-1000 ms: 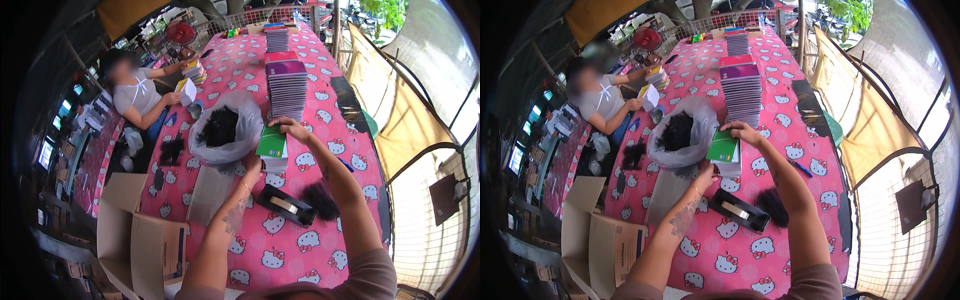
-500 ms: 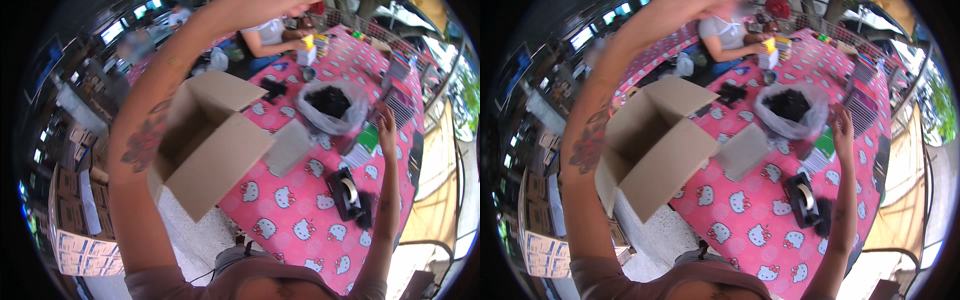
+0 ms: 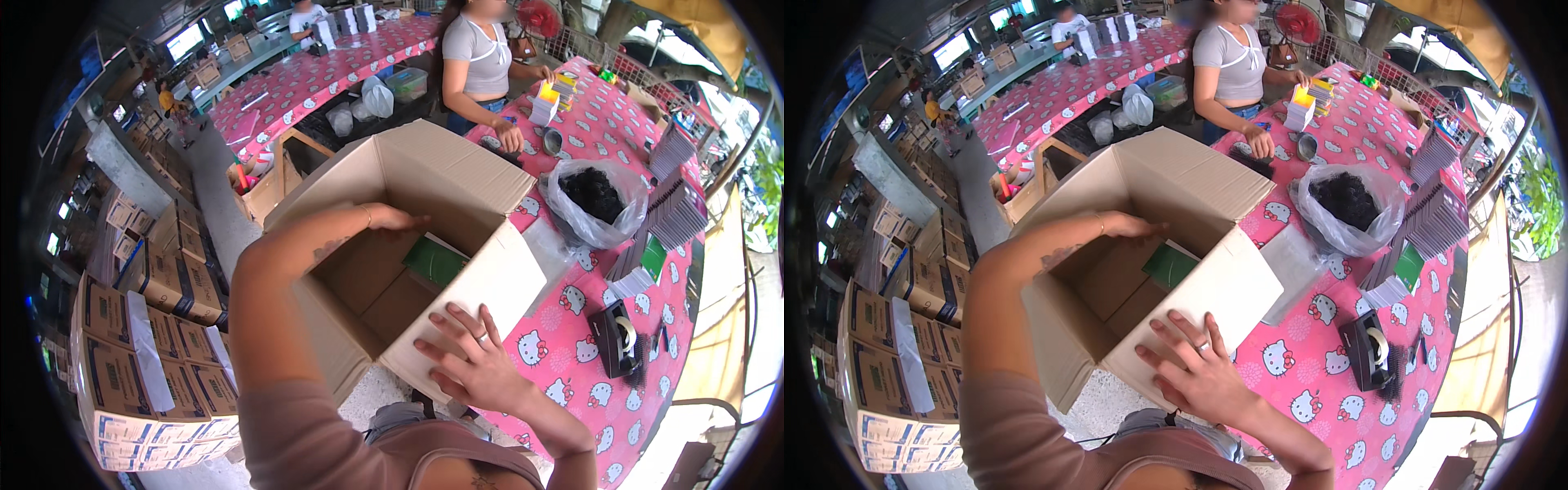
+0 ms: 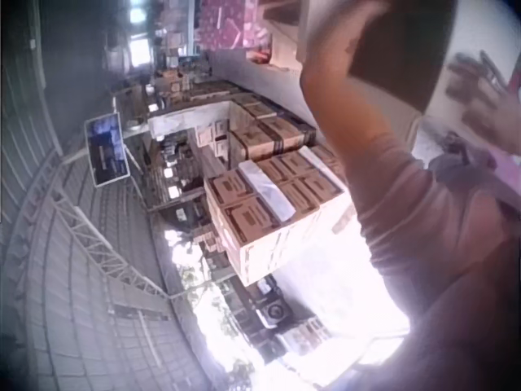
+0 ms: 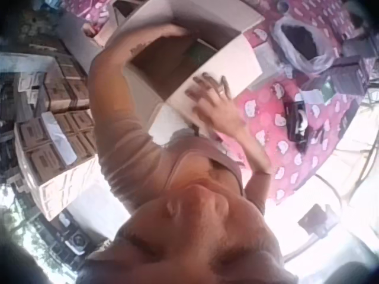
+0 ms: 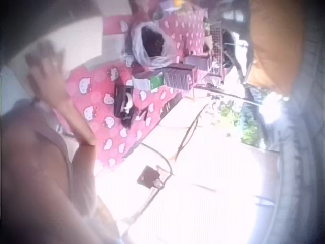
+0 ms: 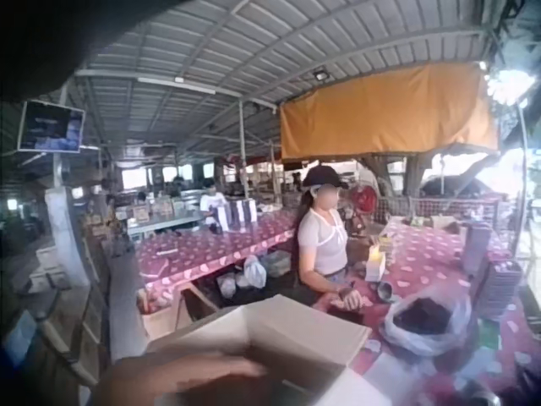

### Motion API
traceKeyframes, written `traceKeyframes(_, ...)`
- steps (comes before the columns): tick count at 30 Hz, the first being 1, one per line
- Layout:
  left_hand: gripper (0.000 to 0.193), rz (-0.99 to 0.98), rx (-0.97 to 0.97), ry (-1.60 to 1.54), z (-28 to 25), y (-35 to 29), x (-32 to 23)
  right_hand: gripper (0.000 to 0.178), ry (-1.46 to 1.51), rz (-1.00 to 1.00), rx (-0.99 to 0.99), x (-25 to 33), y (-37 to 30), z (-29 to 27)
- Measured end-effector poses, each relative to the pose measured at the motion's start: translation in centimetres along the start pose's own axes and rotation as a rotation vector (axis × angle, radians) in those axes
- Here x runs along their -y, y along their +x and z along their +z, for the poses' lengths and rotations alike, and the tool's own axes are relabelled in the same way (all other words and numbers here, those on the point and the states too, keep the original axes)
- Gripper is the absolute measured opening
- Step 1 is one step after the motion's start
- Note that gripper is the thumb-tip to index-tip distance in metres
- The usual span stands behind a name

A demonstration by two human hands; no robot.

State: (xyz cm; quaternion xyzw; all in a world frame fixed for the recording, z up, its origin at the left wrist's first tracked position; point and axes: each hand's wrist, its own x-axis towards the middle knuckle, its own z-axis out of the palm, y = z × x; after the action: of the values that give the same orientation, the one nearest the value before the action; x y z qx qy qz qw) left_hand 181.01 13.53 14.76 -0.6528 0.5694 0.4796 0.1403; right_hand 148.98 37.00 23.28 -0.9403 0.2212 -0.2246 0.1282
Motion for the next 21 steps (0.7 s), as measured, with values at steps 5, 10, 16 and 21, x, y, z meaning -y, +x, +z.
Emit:
traceKeyframes(5,0.099,0.106,0.238,-0.463,5.0,1.8,0.5,0.057,0.102,0.103,-0.017,0.6,0.1,1.0)
traceKeyframes(10,0.095,0.185,0.471,-0.551,4.9,-0.5,1.4,0.062,0.145,0.129,-0.061,0.8,0.4,1.6)
traceKeyframes(16,0.080,0.263,0.448,-0.651,5.8,-0.9,1.5,0.061,0.168,0.136,-0.068,0.7,0.6,1.7)
traceKeyframes(21,0.083,0.346,0.433,-0.707,4.7,-0.9,0.0,0.058,0.211,0.134,-0.073,0.8,0.4,2.2)
